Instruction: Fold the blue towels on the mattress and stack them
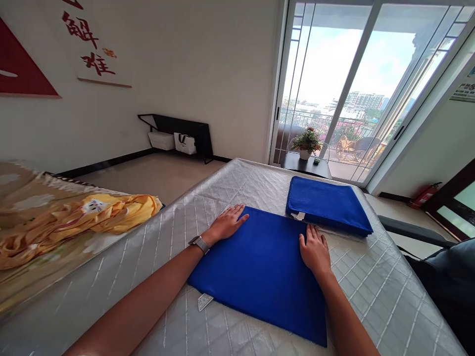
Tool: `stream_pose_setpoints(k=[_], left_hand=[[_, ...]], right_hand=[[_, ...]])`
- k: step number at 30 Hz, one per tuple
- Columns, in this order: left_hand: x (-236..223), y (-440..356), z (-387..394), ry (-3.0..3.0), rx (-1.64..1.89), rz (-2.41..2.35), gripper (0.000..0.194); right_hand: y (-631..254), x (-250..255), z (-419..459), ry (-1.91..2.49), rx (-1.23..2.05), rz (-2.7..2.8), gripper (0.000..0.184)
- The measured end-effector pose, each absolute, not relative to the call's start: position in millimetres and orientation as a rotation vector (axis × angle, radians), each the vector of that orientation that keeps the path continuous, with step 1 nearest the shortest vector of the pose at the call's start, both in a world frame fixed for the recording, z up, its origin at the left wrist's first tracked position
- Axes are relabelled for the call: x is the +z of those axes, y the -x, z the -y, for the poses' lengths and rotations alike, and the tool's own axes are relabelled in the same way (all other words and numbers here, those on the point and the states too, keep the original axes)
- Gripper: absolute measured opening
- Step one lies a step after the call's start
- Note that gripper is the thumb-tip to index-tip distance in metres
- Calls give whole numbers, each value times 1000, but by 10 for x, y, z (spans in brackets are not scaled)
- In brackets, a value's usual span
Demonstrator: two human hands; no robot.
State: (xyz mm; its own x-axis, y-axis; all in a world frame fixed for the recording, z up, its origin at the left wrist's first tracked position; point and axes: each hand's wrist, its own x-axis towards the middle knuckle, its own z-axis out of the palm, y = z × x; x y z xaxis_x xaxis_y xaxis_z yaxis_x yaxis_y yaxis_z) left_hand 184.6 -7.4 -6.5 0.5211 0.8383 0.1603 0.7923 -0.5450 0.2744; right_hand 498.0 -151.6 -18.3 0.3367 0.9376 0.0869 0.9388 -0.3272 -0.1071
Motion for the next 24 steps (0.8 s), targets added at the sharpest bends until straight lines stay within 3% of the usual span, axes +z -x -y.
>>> stream_pose_setpoints(k=[24], left_hand=[[-142, -1858, 20, -2585, 444, -1426, 81]], right_hand=[[-5021, -196, 1493, 2458, -16, 1757, 69]])
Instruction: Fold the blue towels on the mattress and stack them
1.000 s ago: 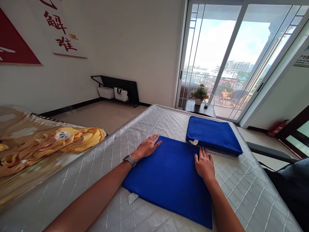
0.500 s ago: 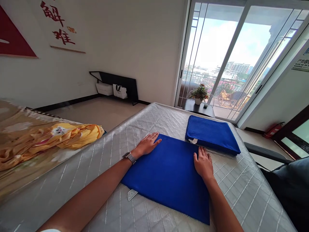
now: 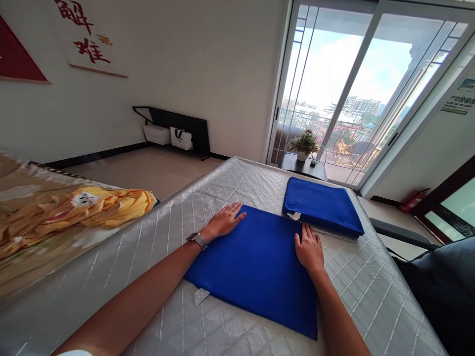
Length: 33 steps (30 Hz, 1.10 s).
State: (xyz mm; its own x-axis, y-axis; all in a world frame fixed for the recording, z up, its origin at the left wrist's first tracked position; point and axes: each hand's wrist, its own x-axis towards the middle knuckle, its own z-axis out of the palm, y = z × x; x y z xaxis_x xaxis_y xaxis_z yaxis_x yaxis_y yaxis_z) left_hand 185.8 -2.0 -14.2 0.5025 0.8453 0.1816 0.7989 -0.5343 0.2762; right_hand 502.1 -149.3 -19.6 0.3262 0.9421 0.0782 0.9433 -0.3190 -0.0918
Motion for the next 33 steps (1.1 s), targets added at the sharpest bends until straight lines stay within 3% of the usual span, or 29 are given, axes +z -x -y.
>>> stream_pose_setpoints(k=[33], left_hand=[[-70, -1882, 44, -2609, 362, -1443, 77]], right_hand=[[-5074, -153, 1510, 2508, 59, 1727, 67]])
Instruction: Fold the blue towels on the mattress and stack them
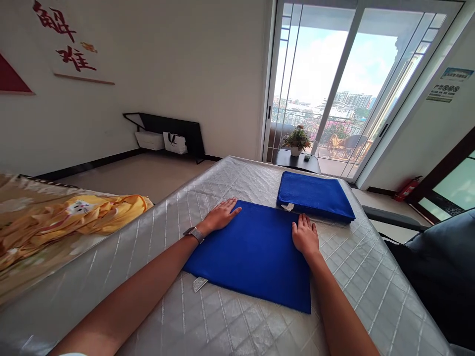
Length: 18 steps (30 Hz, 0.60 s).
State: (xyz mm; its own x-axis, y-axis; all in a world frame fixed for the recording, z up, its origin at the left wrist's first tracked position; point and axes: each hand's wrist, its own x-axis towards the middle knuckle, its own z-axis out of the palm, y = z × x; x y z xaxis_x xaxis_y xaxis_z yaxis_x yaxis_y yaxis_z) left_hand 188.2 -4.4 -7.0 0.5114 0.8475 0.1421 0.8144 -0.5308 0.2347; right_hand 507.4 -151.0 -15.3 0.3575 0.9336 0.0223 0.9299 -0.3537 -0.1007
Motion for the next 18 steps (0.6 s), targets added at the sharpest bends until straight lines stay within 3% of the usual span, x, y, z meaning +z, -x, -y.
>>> stream_pose_setpoints(k=[10, 18], left_hand=[[-81, -1900, 9, -2602, 323, -1419, 79], [177, -2083, 44, -2582, 218, -1522, 81]], right_hand=[[-5094, -158, 1494, 2499, 90, 1693, 68], [-5087, -140, 1499, 2503, 92, 1669, 68]])
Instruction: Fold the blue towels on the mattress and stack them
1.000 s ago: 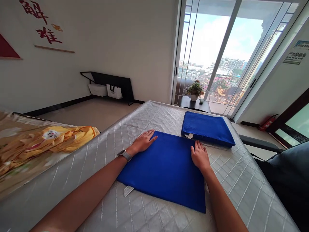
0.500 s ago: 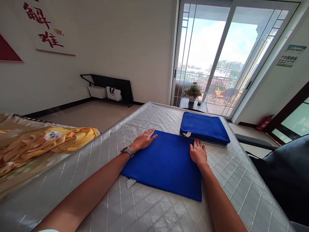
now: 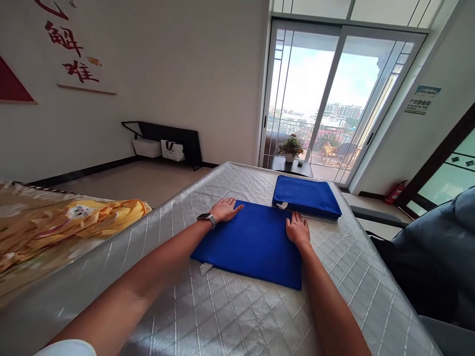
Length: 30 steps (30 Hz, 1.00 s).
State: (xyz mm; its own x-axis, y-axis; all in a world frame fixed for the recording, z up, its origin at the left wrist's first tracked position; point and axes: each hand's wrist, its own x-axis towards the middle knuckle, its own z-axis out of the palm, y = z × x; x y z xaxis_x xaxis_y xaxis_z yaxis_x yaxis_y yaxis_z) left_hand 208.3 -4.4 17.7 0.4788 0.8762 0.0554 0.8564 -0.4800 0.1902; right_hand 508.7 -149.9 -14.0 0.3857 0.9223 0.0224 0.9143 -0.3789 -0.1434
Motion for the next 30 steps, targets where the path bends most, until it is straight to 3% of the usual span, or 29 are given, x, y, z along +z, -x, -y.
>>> stream_pose_setpoints(k=[6, 10, 14, 30], left_hand=[[303, -3040, 527, -2752, 361, -1244, 68], [211, -3853, 1042, -2828, 411, -932, 64], [69, -4225, 1211, -2787, 402, -907, 65], [1, -2731, 323, -2598, 273, -1289, 78]], right_hand=[[-5079, -128, 1487, 2518, 83, 1682, 67], [-5113, -117, 1552, 2512, 89, 1762, 63], [-5157, -104, 1608, 2489, 106, 1860, 67], [-5102, -60, 1487, 2551, 240, 1669, 64]])
